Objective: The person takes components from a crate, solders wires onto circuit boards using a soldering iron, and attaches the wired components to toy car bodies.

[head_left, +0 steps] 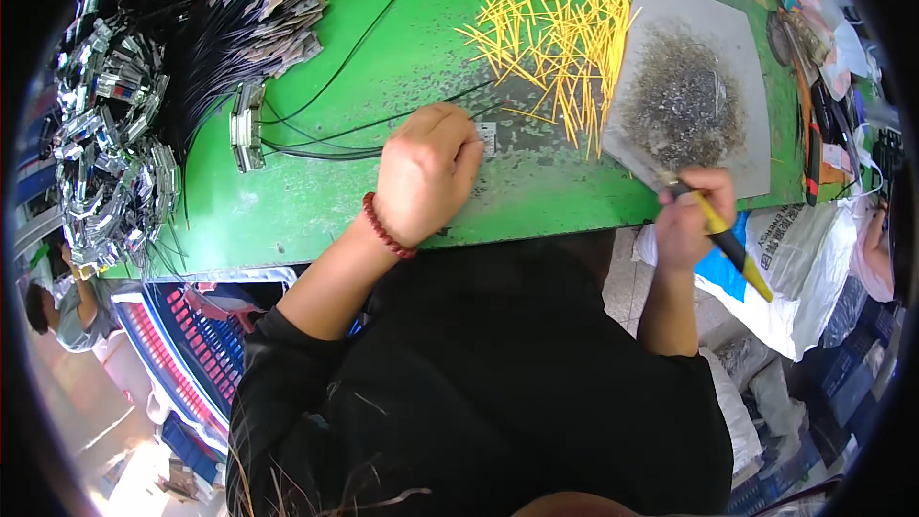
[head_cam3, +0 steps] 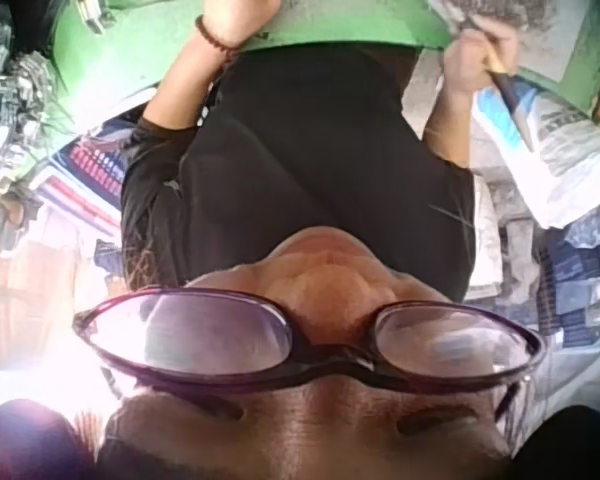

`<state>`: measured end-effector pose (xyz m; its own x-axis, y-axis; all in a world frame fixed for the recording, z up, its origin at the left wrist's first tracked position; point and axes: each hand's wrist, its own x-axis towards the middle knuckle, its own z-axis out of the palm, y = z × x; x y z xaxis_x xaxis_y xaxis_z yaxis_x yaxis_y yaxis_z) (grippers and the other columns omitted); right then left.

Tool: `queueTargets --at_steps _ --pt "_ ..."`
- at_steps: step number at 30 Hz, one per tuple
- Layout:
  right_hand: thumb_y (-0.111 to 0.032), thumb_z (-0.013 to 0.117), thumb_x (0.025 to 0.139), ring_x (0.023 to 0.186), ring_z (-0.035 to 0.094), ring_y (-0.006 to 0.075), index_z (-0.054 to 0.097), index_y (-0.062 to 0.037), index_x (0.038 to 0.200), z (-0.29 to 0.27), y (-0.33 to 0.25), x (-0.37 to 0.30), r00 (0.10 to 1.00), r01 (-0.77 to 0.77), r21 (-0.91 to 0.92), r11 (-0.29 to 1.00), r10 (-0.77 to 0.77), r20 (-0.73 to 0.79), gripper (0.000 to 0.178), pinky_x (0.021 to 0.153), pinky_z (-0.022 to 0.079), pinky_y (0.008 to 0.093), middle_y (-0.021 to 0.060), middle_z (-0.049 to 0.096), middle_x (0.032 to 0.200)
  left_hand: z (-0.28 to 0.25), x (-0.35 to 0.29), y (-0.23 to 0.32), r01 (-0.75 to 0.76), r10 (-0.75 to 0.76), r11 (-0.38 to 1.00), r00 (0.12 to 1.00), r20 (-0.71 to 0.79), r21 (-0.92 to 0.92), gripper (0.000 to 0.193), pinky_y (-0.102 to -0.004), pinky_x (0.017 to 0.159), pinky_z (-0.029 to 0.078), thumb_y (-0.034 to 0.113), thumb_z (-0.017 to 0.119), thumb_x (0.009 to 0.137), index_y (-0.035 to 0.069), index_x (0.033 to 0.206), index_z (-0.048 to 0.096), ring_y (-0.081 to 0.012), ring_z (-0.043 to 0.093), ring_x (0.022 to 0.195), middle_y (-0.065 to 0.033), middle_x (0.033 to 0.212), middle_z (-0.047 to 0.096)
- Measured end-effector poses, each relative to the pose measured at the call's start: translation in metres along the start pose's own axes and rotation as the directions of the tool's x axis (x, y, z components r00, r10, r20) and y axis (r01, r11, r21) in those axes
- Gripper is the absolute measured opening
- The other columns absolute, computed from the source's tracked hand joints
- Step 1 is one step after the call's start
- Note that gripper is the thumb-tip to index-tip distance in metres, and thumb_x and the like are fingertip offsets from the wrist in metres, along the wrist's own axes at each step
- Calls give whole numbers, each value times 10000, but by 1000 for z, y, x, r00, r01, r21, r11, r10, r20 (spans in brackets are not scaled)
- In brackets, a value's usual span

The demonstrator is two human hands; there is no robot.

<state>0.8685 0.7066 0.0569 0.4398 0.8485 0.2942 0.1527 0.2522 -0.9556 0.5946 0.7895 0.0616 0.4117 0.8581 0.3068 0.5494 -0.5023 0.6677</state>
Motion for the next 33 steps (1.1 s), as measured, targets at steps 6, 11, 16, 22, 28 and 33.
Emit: queueTargets --at_steps 6,11,16,22,28,33 --pt "-96 658 811 622 446 38 516 -12 887 61 -3 -28 957 -170 149 974 128 261 182 559 353 197 10 531 750 2 -2 -2 -7 7 1000 1000 -5 23 75 -405 681 502 2 637 719 3 746 567 -328 598 776 -144 829 607" --pt "-88 659 806 596 410 18 520 -10 868 68 2 -26 945 -175 98 980 140 295 171 525 311 197 -18 503 698 -1 -1 -2 10 -10 1000 1000 13 13 66 -402 690 503 7 633 726 1 745 570 -325 599 781 -142 831 604" --pt "-81 614 827 613 518 72 500 -8 898 67 0 -24 914 -142 -15 990 137 383 152 569 426 209 42 546 722 0 0 -4 11 -11 1000 1000 26 -4 69 -398 693 504 9 639 725 1 748 574 -322 596 784 -141 828 596" --pt "-73 671 786 560 414 11 534 -6 854 71 3 -26 939 -125 4 992 117 323 167 494 314 191 -34 504 650 -1 -1 -4 13 -12 1000 999 39 -18 68 -400 692 505 6 639 727 -1 762 581 -327 594 793 -144 837 590" --pt "-52 661 781 560 424 13 536 -7 841 75 -3 -24 929 -152 -30 988 153 337 145 499 328 190 -29 515 652 -2 -1 -3 -5 5 1000 1000 29 -15 70 -407 695 508 6 638 729 -6 775 585 -331 596 797 -148 837 586" --pt "-101 629 838 614 519 73 500 -7 899 67 2 -25 935 -135 12 991 123 332 171 567 413 207 43 548 720 -2 1 -3 1 -1 1000 1000 24 -7 86 -379 670 510 -16 662 716 -10 773 597 -321 610 771 -141 865 627"
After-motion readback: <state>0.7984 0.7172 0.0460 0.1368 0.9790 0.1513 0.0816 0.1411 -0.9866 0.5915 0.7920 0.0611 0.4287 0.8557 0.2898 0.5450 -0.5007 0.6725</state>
